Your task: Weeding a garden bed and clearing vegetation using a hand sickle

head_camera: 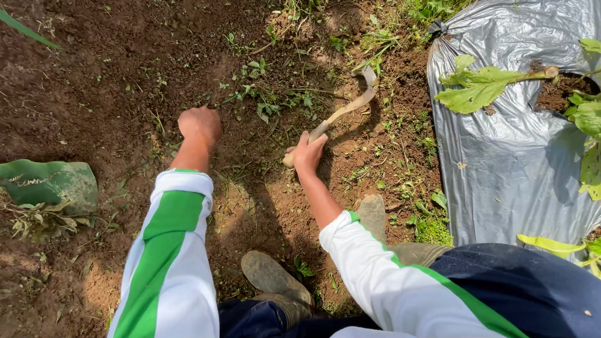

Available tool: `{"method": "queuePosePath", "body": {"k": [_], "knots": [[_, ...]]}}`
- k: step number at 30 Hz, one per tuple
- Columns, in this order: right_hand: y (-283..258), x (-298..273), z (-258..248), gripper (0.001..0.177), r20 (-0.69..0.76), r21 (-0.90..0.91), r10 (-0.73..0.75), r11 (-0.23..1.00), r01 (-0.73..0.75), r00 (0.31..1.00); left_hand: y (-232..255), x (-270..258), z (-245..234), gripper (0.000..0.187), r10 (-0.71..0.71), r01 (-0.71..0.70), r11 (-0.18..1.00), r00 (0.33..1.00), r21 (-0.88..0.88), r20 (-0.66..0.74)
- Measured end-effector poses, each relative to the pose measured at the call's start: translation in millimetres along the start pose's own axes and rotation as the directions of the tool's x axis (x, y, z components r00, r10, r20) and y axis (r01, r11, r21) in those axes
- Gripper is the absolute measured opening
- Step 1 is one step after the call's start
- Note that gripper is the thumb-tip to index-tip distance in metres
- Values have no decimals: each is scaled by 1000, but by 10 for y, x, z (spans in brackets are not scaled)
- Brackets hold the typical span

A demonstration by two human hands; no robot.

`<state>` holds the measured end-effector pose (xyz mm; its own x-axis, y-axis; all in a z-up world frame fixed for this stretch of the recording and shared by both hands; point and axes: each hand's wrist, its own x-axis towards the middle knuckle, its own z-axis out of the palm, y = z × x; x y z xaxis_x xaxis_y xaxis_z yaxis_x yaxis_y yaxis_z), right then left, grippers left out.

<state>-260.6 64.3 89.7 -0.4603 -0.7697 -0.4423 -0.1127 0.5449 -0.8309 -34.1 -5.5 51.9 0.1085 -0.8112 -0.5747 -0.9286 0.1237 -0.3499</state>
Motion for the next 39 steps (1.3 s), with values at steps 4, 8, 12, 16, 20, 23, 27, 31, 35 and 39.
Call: {"method": "queuePosePath", "body": {"k": [4,8,12,16,20,23,27,31,35,39], "knots": [[471,630,100,52,-84,264,-70,960,90,994,-30,24,70,27,-8,8,1000,1000,6,-9],[767,157,251,57,102,67,-28,998,21,994,-29,71,153,27,-1,1,1000,1000,-7,-9],[899,-183,188,41,347,109,23,992,-64,938,-8,74,14,28,16,-15,999,1000,-32,13],[769,116,153,41,273,184,1,981,-53,962,-35,127,122,28,17,-16,999,1000,-51,6],[559,637,88,49,42,291,31,956,-41,999,-65,156,225,29,15,-17,999,999,-46,-44],[228,640,79,64,-119,252,-9,967,38,993,-99,157,296,29,8,-11,998,998,-57,-55],[233,305,69,55,294,118,61,988,-100,954,-131,78,271,30,3,-6,997,999,-76,-49],[972,-97,373,59,435,28,95,993,-119,895,-138,39,157,26,-10,8,999,999,-51,-35],[836,-346,200,48,352,44,106,991,-130,930,-49,-6,201,25,12,-13,999,999,-51,-32],[735,149,149,30,121,224,-48,974,19,992,-53,117,209,25,12,-14,999,999,-41,-47]]}}
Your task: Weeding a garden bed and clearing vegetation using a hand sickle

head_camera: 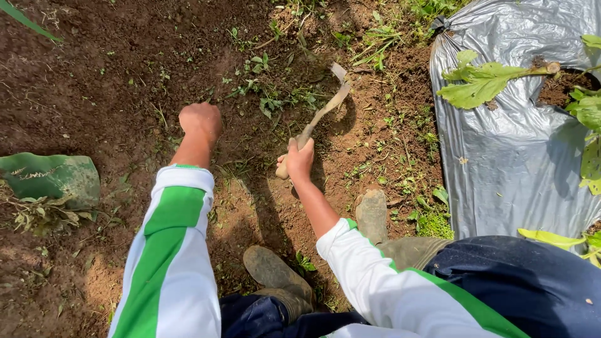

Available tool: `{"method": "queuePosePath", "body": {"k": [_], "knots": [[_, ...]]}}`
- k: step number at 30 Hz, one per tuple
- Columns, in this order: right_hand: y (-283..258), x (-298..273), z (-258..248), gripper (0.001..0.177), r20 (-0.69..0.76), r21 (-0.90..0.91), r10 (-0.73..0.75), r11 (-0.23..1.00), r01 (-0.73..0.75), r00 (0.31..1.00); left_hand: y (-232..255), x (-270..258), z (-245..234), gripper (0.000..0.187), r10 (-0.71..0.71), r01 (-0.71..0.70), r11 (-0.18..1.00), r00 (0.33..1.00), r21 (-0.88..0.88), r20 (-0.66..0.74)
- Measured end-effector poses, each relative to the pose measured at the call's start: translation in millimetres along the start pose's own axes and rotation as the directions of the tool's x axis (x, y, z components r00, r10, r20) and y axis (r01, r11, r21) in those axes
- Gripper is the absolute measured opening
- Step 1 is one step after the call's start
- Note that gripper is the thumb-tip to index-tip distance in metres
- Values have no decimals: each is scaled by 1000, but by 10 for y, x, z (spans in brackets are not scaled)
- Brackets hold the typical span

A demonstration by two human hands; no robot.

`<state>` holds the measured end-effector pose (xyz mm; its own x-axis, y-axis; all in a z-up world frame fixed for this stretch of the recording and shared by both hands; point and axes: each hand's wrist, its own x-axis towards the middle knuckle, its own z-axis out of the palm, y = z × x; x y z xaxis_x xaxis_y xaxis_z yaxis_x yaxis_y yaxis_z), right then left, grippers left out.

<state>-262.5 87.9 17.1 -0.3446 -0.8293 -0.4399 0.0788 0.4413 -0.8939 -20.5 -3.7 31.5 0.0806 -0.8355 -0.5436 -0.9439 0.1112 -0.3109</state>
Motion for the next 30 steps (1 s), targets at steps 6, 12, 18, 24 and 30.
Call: {"method": "queuePosePath", "body": {"k": [6,12,18,24,30], "knots": [[-355,-59,-35,74,-255,91,47,996,-25,966,58,87,-24,25,9,-9,1000,1000,-6,-8],[254,-1109,140,63,249,-329,230,934,-141,941,46,71,-92,24,9,-10,1000,1000,-21,-23],[28,-717,47,32,70,-58,125,991,-121,990,10,-21,-118,23,32,-32,999,999,28,-22],[25,63,-22,48,-264,220,48,975,11,963,-20,-143,-221,24,-6,6,1000,1000,23,7],[-64,-1438,162,69,346,-400,310,903,-160,886,-87,-244,-370,28,22,-45,991,983,-123,-184]]}}
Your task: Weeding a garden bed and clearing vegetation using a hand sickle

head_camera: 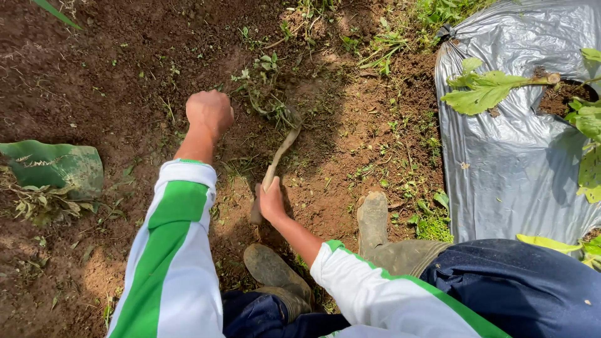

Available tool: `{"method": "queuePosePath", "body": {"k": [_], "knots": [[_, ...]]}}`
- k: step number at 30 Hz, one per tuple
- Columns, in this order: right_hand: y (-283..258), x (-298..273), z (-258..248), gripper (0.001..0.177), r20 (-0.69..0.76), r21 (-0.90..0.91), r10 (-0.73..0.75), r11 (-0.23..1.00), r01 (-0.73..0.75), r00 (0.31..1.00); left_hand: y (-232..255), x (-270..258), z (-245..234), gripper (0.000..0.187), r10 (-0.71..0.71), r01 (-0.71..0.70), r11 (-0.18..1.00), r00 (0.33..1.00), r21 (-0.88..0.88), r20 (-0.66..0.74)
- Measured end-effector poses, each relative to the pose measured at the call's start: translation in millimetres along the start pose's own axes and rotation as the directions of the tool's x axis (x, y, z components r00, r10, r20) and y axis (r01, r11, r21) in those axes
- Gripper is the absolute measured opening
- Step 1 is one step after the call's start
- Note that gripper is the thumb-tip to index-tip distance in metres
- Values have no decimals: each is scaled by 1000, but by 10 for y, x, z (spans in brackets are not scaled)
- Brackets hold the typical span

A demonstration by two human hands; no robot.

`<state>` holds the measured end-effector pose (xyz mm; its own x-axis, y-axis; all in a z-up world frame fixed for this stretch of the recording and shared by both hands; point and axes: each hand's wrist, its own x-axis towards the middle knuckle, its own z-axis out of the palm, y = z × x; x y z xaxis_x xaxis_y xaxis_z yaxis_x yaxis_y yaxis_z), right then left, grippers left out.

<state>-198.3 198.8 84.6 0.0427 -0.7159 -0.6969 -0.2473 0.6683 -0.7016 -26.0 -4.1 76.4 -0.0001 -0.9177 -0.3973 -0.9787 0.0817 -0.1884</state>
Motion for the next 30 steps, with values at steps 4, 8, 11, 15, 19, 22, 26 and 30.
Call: {"method": "queuePosePath", "body": {"k": [4,8,11,15,19,22,26,30], "knots": [[633,549,-135,45,74,138,48,989,-57,996,98,90,-110,31,-9,6,999,995,-35,-97],[-450,1005,-905,54,152,-685,-290,659,312,945,126,222,-39,30,-39,26,997,980,-69,-197],[-1478,1307,-1548,53,307,-885,-287,265,383,907,340,509,217,32,-90,95,995,983,26,-161],[-2847,844,-1963,22,365,-925,-133,-164,343,921,520,329,-516,22,-95,118,985,980,-125,177],[-3310,723,-2202,17,371,-907,-105,-252,337,923,845,932,-83,29,-302,281,953,859,-113,-412],[-3455,457,-2166,16,256,-959,-61,-142,245,965,792,420,-608,71,-164,198,980,869,25,-466],[-3552,205,-2091,32,142,-987,-29,66,143,989,728,373,-740,85,-79,41,995,872,-89,-483],[-3444,325,-2112,25,198,-955,-22,219,198,980,534,347,-689,81,-13,-47,990,906,-132,-423]]}}
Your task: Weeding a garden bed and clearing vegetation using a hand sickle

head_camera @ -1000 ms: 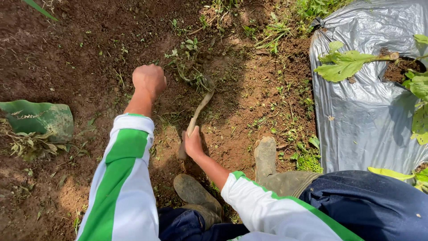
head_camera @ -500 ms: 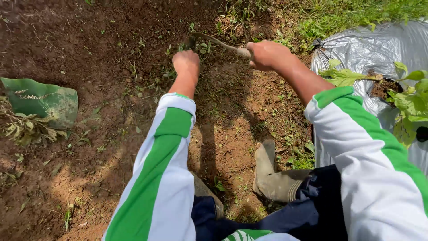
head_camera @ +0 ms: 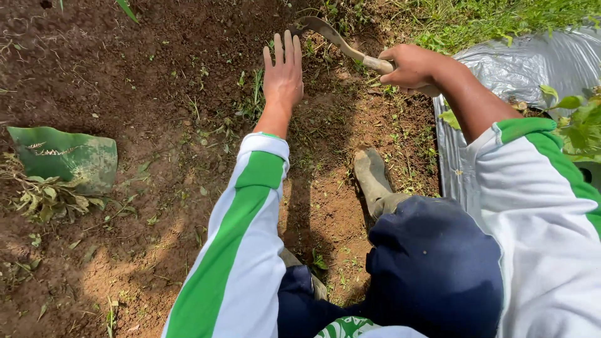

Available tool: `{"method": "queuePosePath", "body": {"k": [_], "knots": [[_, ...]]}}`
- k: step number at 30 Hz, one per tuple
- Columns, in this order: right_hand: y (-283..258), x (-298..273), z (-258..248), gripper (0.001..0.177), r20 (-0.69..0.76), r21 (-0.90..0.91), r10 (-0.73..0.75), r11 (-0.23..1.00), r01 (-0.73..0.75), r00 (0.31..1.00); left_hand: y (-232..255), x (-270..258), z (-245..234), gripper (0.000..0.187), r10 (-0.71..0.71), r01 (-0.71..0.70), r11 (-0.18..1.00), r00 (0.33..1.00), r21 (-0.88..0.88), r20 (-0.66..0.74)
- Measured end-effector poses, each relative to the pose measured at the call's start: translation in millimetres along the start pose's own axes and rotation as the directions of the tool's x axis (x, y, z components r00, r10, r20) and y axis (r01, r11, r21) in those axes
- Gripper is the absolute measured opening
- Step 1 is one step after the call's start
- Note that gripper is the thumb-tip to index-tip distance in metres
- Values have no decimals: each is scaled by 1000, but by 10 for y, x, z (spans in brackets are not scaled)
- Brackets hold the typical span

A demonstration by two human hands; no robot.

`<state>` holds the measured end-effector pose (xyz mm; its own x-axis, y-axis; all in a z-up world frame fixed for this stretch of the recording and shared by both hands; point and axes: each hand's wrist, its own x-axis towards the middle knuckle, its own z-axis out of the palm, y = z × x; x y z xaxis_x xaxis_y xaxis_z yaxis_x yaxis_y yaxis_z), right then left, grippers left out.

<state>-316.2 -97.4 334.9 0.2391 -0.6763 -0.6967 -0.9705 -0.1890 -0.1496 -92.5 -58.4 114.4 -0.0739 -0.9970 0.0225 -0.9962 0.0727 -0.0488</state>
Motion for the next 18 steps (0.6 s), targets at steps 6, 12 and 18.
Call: {"method": "queuePosePath", "body": {"k": [6,12,18], "knots": [[220,510,103,21,48,61,-129,990,126,990,-359,-140,165,92,7,-3,999,996,-49,87],[215,847,230,5,109,226,-190,961,162,976,-638,-312,581,92,5,-8,999,999,42,50],[543,1576,638,34,87,158,-340,933,324,936,-836,-375,488,82,-12,5,998,993,58,117]]}}
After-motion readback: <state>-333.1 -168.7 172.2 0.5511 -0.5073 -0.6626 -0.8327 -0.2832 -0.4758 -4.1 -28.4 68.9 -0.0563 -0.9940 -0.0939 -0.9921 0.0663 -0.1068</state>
